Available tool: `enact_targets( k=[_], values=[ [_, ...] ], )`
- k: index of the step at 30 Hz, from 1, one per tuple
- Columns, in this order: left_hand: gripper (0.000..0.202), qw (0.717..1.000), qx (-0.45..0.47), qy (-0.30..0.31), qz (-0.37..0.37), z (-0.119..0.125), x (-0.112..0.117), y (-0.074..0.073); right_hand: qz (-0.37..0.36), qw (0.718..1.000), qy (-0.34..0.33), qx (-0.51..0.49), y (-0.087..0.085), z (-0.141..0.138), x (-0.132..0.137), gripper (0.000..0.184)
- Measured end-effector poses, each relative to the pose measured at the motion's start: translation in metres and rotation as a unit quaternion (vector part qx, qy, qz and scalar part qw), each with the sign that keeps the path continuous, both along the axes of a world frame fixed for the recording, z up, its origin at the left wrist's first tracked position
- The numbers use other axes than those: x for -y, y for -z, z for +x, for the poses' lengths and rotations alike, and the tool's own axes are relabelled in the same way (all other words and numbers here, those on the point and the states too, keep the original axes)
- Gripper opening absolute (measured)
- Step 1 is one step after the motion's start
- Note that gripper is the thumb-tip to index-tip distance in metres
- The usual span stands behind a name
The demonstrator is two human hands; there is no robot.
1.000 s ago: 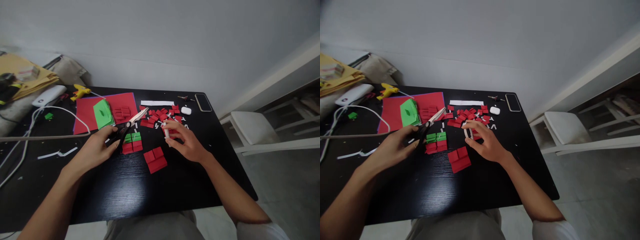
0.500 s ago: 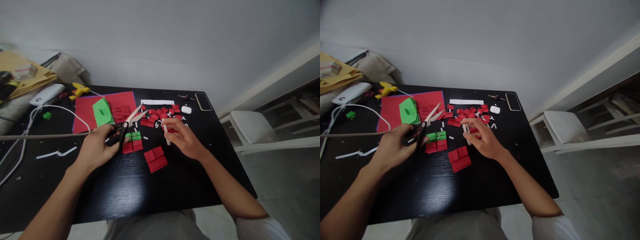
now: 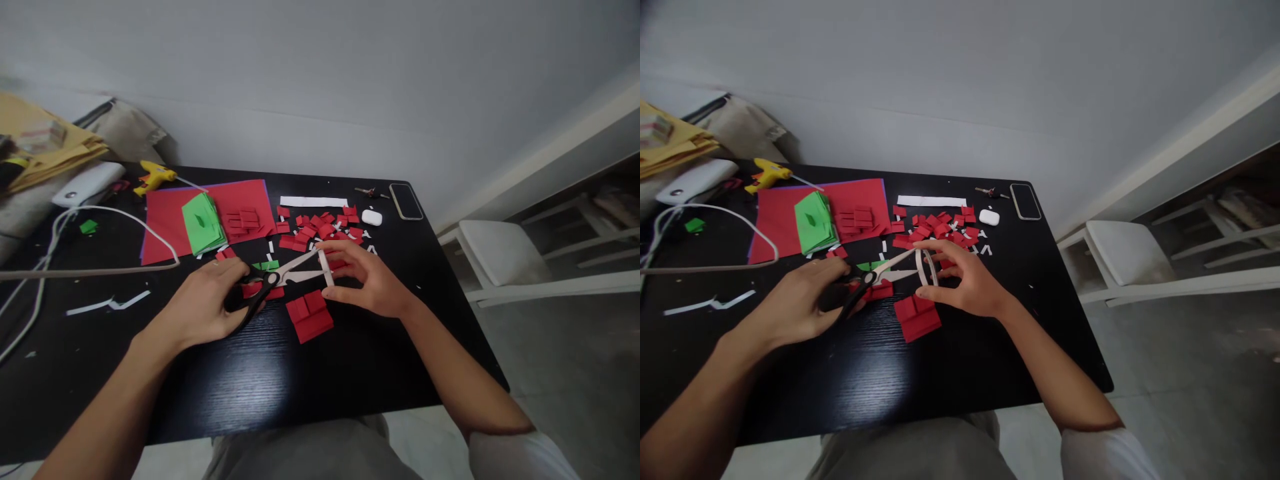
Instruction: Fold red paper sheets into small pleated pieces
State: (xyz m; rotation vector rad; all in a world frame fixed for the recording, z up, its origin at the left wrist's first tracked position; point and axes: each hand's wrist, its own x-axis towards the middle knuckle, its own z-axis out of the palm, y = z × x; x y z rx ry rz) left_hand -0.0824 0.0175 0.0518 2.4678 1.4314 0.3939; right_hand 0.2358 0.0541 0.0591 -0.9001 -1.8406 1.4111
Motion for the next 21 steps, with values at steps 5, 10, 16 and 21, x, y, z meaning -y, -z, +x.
enact_targets(
  k=[5,10,16,21],
  values=[
    [0.029,1.0,-0.012,0.015,-0.007,-0.0008,-0.0005,0.0006,-0.015,1.0,-0.013,0.003,-0.0004,-0.0001,-0.0002,0.062],
    [0.028,1.0,-0.007,0.021,-0.009,-0.0027,-0.0007,0.0024,-0.039,0.999,-0.017,0.015,-0.0014,0.001,-0.0005,0.06],
    [0.026,0.999,0.024,0.021,0.004,-0.0061,0.0002,0.0022,-0.016,0.998,-0.006,0.055,-0.0011,0.0022,0.0,0.051],
    [0.02,0.999,0.005,0.006,0.038,-0.0058,-0.0019,0.0046,-0.006,1.0,0.008,0.03,0.0016,-0.0007,0.0022,0.049]
  ],
)
